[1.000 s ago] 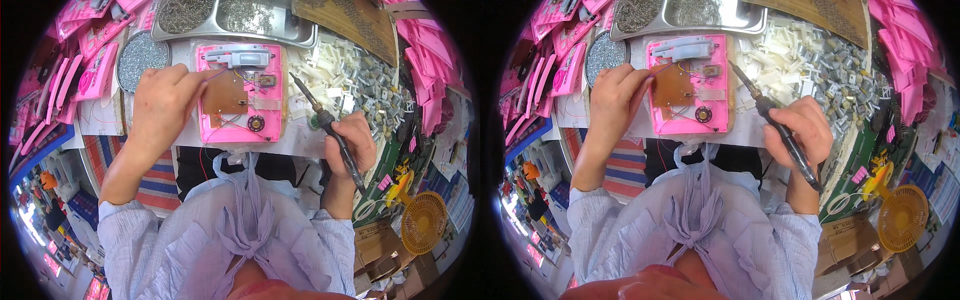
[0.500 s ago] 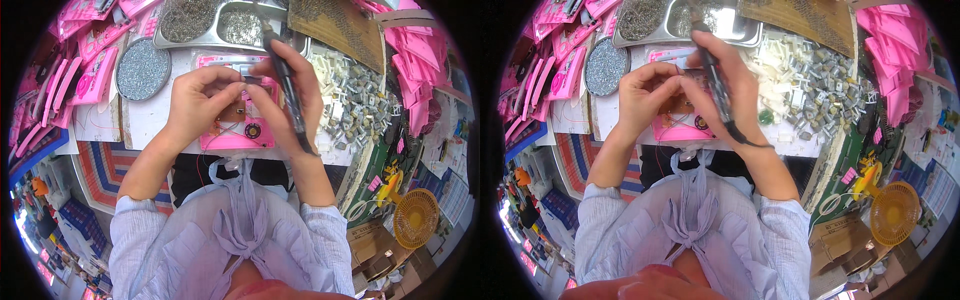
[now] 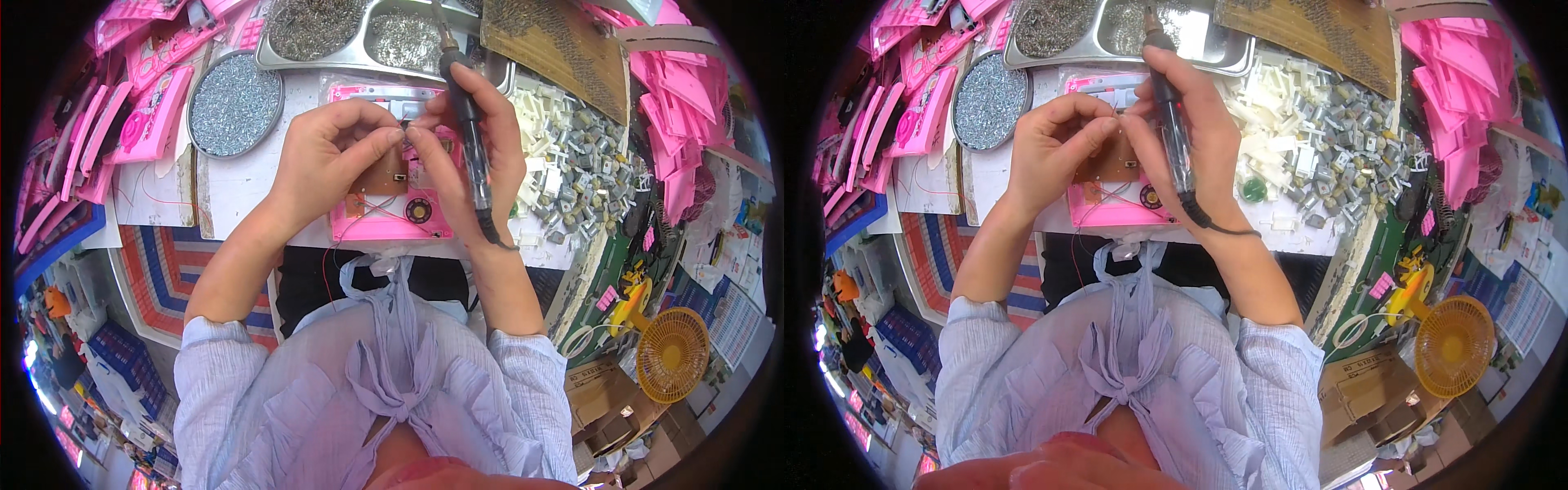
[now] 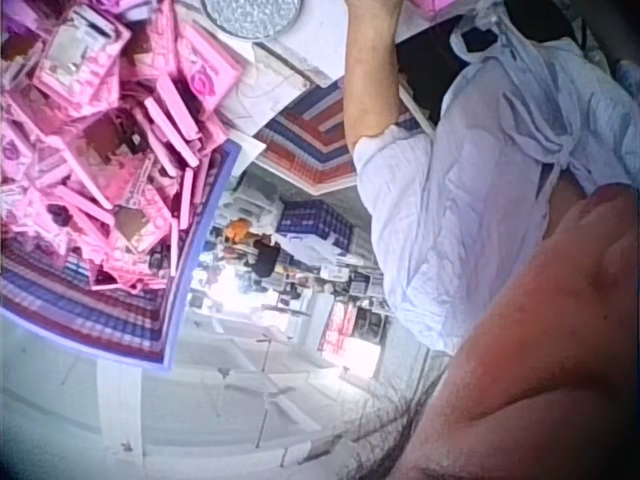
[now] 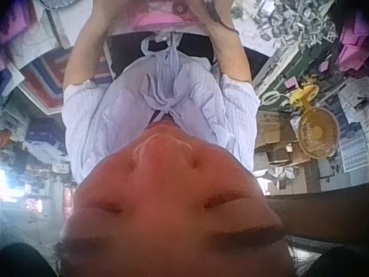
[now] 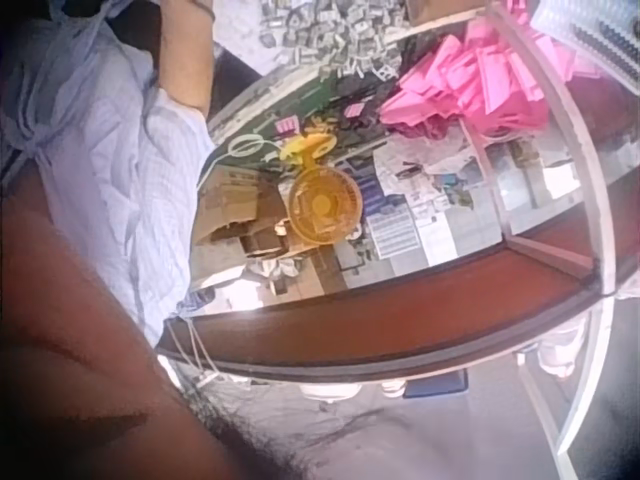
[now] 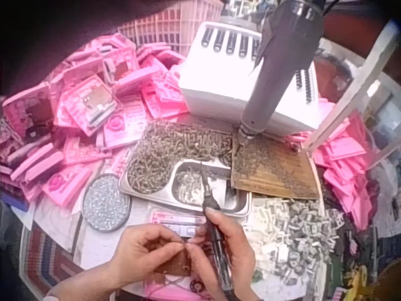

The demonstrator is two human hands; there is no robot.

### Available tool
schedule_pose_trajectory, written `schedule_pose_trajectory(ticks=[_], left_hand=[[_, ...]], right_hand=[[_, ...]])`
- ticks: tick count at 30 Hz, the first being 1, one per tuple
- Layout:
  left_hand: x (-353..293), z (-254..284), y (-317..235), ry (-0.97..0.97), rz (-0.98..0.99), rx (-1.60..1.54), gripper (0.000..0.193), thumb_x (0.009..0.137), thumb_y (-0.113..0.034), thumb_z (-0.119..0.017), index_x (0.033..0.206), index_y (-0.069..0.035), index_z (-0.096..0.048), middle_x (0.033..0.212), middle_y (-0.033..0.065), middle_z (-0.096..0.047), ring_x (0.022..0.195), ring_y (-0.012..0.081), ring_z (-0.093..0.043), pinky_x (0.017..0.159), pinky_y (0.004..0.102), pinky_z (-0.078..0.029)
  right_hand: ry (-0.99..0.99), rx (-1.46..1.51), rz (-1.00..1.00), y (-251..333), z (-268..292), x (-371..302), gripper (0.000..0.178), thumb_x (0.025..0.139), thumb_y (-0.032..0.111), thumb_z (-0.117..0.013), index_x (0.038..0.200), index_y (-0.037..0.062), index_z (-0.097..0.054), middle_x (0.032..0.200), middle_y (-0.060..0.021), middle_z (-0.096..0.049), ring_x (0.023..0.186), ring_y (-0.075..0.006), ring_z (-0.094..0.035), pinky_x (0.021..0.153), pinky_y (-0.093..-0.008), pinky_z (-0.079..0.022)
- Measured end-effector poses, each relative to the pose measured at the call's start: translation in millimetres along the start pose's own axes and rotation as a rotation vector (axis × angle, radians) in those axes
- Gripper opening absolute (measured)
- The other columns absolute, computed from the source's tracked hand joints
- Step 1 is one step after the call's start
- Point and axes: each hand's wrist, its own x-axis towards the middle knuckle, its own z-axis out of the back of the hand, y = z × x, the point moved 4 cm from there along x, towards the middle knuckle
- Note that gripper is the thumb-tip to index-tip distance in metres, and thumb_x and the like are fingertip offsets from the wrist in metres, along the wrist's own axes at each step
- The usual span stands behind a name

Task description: Soldering and assembling electronic components such as speakers and circuit boards into pink plastic toy housings.

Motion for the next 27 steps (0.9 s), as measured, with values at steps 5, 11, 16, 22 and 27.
schedule_pose_trajectory(ticks=[5,11,16,22,27], left_hand=[[8.2,4.0,-5.1,0.062,-0.002,0.037,0.012,0.098,-0.012,-0.070,0.098,0.000,-0.068,0.087,-0.0018,-0.066,0.077,0.0042,-0.059,0.069,0.0207,-0.047],[8.6,-5.8,-16.1,-0.040,-0.346,0.478,0.011,0.082,-0.009,-0.076,0.085,-0.001,-0.070,0.090,0.0068,-0.058,0.071,0.0188,-0.063,0.063,0.0318,-0.053],[7.2,-8.5,-15.1,-0.085,-0.308,0.528,0.010,0.079,-0.007,-0.076,0.083,-0.001,-0.069,0.089,0.0082,-0.060,0.072,0.0213,-0.063,0.064,0.0341,-0.053],[8.4,-7.7,-12.0,-0.107,-0.337,0.545,0.011,0.078,-0.007,-0.076,0.082,-0.001,-0.067,0.088,0.0088,-0.060,0.073,0.0247,-0.063,0.066,0.0355,-0.053],[7.7,-7.8,-9.6,-0.102,-0.365,0.559,0.011,0.083,-0.003,-0.074,0.082,0.001,-0.064,0.089,0.0048,-0.055,0.071,0.0135,-0.058,0.062,0.0260,-0.048]], right_hand=[[-0.023,-0.194,0.127,1.3,2.3,-14.6,0.057,0.078,-0.006,-0.078,0.131,0.0070,-0.063,0.104,-0.0134,-0.067,0.087,-0.0244,-0.070,0.084,-0.0349,-0.058],[-0.044,-0.323,0.238,0.2,13.5,-28.0,0.053,0.073,0.003,-0.087,0.121,0.0021,-0.066,0.097,-0.0107,-0.070,0.088,-0.0253,-0.070,0.095,-0.0416,-0.053],[-0.142,-0.156,0.243,4.3,48.0,-28.7,0.037,0.074,0.001,-0.087,0.106,-0.0021,-0.069,0.080,-0.0083,-0.065,0.074,-0.0215,-0.059,0.076,-0.0340,-0.050],[-0.107,-0.045,0.266,7.8,59.0,-33.8,0.031,0.078,0.000,-0.081,0.105,-0.0027,-0.065,0.078,-0.0099,-0.063,0.069,-0.0193,-0.057,0.066,-0.0298,-0.047],[0.072,-0.152,0.358,6.9,56.4,-33.8,0.030,0.072,-0.001,-0.079,0.098,0.0012,-0.065,0.071,-0.0068,-0.063,0.058,-0.0203,-0.053,0.057,-0.0313,-0.046]])
